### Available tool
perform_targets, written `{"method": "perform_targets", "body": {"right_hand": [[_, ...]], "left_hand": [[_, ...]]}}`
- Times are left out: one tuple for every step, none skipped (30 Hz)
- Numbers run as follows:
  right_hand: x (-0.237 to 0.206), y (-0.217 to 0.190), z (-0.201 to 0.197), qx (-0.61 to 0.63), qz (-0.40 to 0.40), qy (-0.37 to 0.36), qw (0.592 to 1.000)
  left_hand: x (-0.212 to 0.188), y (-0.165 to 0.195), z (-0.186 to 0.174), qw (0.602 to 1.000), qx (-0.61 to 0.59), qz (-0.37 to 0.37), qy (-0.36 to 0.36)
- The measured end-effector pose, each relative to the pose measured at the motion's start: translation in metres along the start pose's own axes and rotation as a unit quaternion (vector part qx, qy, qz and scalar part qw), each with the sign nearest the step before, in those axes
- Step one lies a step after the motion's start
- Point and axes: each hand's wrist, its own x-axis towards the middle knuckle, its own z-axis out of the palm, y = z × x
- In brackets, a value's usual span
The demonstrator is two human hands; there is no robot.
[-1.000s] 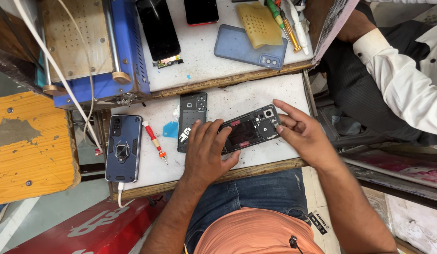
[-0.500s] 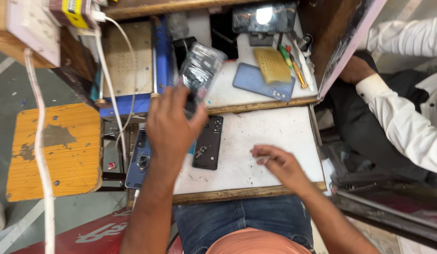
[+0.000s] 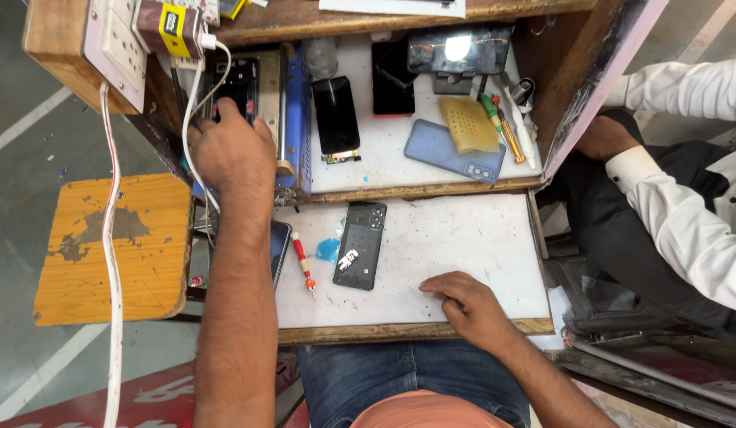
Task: The person disassembles a smartphone by removing the back cover and detaching internal components. They then handle a second phone, remove its back cover, and inspect a small internal part before placing it on the workbench.
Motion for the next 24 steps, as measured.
{"method": "perform_targets", "body": {"right_hand": [[0.0, 0.001, 0.0, -0.002, -0.011, 0.004, 1.0], [-0.002, 0.001, 0.001, 0.01, 0.016, -0.004, 1.0], [-0.003, 0.002, 0.0, 0.021, 0.042, -0.011, 0.999], [-0.002, 0.003, 0.0, 0.031, 0.065, -0.016, 0.997], [-0.001, 0.004, 0.0, 0.045, 0.057, -0.012, 0.997], [-0.001, 0.006, -0.001, 0.06, 0.049, -0.007, 0.997], [-0.001, 0.007, -0.001, 0.076, 0.042, -0.003, 0.996], [-0.002, 0.008, -0.001, 0.084, 0.044, -0.003, 0.995], [-0.002, 0.01, -0.001, 0.092, 0.045, -0.002, 0.995], [-0.001, 0.012, -0.002, 0.099, 0.046, 0.0, 0.994], [-0.001, 0.014, -0.002, 0.11, 0.043, 0.005, 0.993], [-0.001, 0.016, -0.002, 0.122, 0.04, 0.01, 0.992], [-0.002, 0.017, -0.002, 0.133, 0.039, 0.013, 0.99], [-0.004, 0.018, -0.001, 0.141, 0.052, 0.012, 0.989], [-0.004, 0.019, -0.002, 0.148, 0.061, 0.013, 0.987], [-0.003, 0.02, -0.001, 0.154, 0.067, 0.016, 0.986], [-0.003, 0.021, -0.001, 0.15, 0.069, 0.016, 0.986], [-0.004, 0.021, -0.001, 0.146, 0.072, 0.016, 0.986], [-0.004, 0.022, -0.001, 0.142, 0.075, 0.017, 0.987], [-0.004, 0.022, -0.002, 0.153, 0.073, 0.018, 0.985], [-0.004, 0.021, -0.002, 0.164, 0.074, 0.02, 0.983], [-0.005, 0.019, -0.003, 0.176, 0.075, 0.021, 0.981], [-0.005, 0.017, -0.005, 0.17, 0.079, 0.024, 0.982], [-0.004, 0.014, -0.007, 0.165, 0.084, 0.027, 0.982]], "left_hand": [[-0.001, -0.001, -0.001, 1.0, 0.009, 0.011, 0.009], [-0.009, -0.002, -0.003, 0.998, -0.021, 0.043, 0.049], [-0.022, -0.004, -0.005, 0.992, -0.052, 0.075, 0.09], [-0.037, -0.005, -0.007, 0.982, -0.084, 0.109, 0.132], [-0.058, -0.005, -0.008, 0.979, -0.128, 0.117, 0.111], [-0.087, -0.003, -0.008, 0.973, -0.171, 0.125, 0.088], [-0.115, 0.0, -0.007, 0.972, -0.185, 0.132, 0.056], [-0.142, 0.004, -0.005, 0.97, -0.199, 0.138, 0.023], [-0.166, 0.008, -0.003, 0.972, -0.192, 0.121, -0.06], [-0.184, 0.013, 0.0, 0.967, -0.185, 0.104, -0.143], [-0.198, 0.016, 0.003, 0.964, -0.193, 0.105, -0.152], [-0.211, 0.019, 0.005, 0.96, -0.201, 0.105, -0.162], [-0.22, 0.022, 0.006, 0.957, -0.209, 0.103, -0.174], [-0.226, 0.025, 0.008, 0.961, -0.184, 0.112, -0.175], [-0.23, 0.028, 0.009, 0.964, -0.159, 0.122, -0.173], [-0.231, 0.03, 0.011, 0.968, -0.134, 0.134, -0.167], [-0.231, 0.03, 0.012, 0.966, -0.138, 0.136, -0.172], [-0.231, 0.03, 0.014, 0.964, -0.143, 0.138, -0.178], [-0.231, 0.03, 0.017, 0.962, -0.147, 0.141, -0.182], [-0.233, 0.03, 0.019, 0.962, -0.156, 0.14, -0.175], [-0.234, 0.029, 0.021, 0.961, -0.166, 0.14, -0.169], [-0.237, 0.028, 0.022, 0.961, -0.175, 0.139, -0.165], [-0.24, 0.028, 0.024, 0.956, -0.194, 0.147, -0.164], [-0.242, 0.028, 0.025, 0.951, -0.213, 0.156, -0.162]]}}
